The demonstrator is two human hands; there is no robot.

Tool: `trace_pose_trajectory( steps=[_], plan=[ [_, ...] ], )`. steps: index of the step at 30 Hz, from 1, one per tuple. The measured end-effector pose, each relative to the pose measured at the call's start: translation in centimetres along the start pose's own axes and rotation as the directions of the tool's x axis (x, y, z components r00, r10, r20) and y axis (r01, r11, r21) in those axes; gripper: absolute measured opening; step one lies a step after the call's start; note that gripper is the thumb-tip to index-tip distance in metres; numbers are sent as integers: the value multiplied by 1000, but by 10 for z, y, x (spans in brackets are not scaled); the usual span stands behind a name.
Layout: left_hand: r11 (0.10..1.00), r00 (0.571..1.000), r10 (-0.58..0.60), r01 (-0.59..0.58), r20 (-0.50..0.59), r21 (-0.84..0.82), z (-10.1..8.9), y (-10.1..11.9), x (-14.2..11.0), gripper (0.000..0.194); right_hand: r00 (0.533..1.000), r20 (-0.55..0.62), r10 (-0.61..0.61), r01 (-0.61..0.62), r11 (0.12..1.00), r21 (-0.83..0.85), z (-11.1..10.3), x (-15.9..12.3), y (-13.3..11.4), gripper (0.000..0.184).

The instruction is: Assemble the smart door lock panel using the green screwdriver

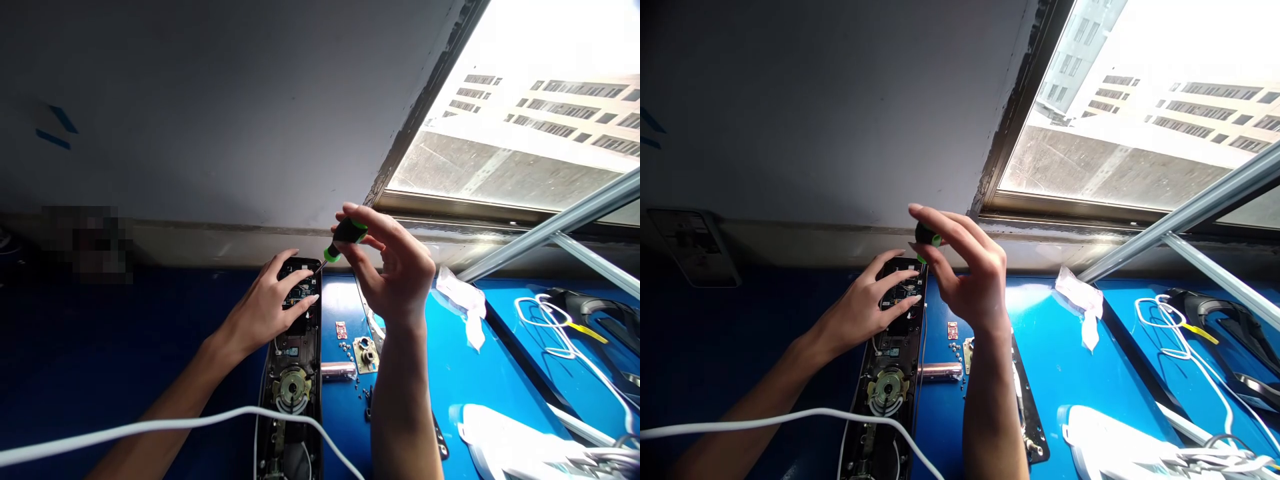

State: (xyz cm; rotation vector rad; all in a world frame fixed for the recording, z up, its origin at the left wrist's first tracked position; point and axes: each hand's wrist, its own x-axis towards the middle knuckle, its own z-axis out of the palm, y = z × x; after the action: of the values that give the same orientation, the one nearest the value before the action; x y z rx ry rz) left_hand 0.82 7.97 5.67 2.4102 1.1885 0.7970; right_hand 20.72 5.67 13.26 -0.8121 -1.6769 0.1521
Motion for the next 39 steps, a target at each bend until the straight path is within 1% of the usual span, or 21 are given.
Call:
trace_pose_trajectory(
  steps=[2, 3, 7, 9, 11, 13, 14, 16, 17, 18, 19, 20, 21, 22, 23, 24, 26, 31, 35, 39],
  plan=[
    [1000, 1000, 11, -11, -3, -3, 0, 0, 0, 42, 999, -31, -7, 6, 999, -48, 1, 0, 1, 44],
    [1000, 1000, 15, -15, -8, -5, 1, -1, 0, 42, 1000, -29, -2, 0, 998, -60, 2, 0, 1, 43],
    [1000, 1000, 3, -3, -11, 8, 0, -1, -1, 42, 998, 52, 38, -35, 998, -48, 3, -1, 4, 50],
    [1000, 1000, 0, 0, 1, 23, -2, -1, -1, 43, 999, 40, 33, -31, 998, -46, 0, -2, 4, 52],
    [999, 1000, 26, -26, -15, 44, -3, 1, -1, 43, 1000, -27, 8, -9, 999, -50, -6, -3, 3, 54],
    [995, 995, 77, -72, -69, 74, -6, 5, -1, 38, 997, -74, 2, -7, 998, -62, -17, -3, 0, 56],
    [991, 989, 108, -100, -97, 86, -8, 7, 0, 35, 998, -62, 22, -27, 997, -74, -25, -4, -2, 57],
    [982, 978, 177, -168, -112, 83, -11, 12, -1, 29, 994, 16, 109, -108, 993, -56, -41, -6, -4, 49],
    [976, 973, 214, -209, -89, 63, -12, 15, -1, 28, 978, 108, 177, -174, 984, -35, -48, -8, -4, 47],
    [968, 967, 251, -250, -47, 33, -12, 18, -2, 27, 941, 223, 255, -255, 967, -32, -55, -9, -3, 46],
    [959, 959, 283, -283, 6, -3, -12, 20, -3, 26, 877, 352, 326, -326, 943, -60, -60, -11, 0, 43],
    [951, 950, 308, -306, 60, -38, -12, 22, -4, 25, 805, 442, 396, -394, 913, -100, -63, -13, 4, 41],
    [946, 940, 323, -318, 107, -67, -11, 24, -5, 24, 733, 507, 453, -448, 883, -141, -65, -14, 8, 40],
    [943, 933, 332, -322, 141, -86, -10, 25, -6, 23, 689, 536, 488, -482, 861, -165, -66, -16, 12, 39],
    [942, 928, 335, -323, 164, -96, -9, 26, -7, 22, 653, 562, 509, -506, 844, -177, -65, -17, 16, 40],
    [941, 926, 337, -324, 171, -98, -8, 27, -7, 22, 629, 576, 523, -530, 830, -175, -64, -18, 20, 40],
    [938, 923, 345, -334, 170, -91, -7, 28, -7, 22, 608, 586, 535, -553, 816, -171, -60, -18, 23, 40],
    [937, 923, 349, -341, 163, -79, -7, 28, -8, 21, 614, 595, 519, -544, 824, -157, -56, -17, 21, 37],
    [934, 920, 355, -343, 167, -94, -7, 28, -9, 20, 603, 581, 547, -534, 817, -216, -56, -15, 20, 36],
    [930, 916, 365, -351, 168, -108, -4, 27, -8, 20, 604, 564, 563, -543, 809, -226, -56, -16, 22, 34]
  ],
)
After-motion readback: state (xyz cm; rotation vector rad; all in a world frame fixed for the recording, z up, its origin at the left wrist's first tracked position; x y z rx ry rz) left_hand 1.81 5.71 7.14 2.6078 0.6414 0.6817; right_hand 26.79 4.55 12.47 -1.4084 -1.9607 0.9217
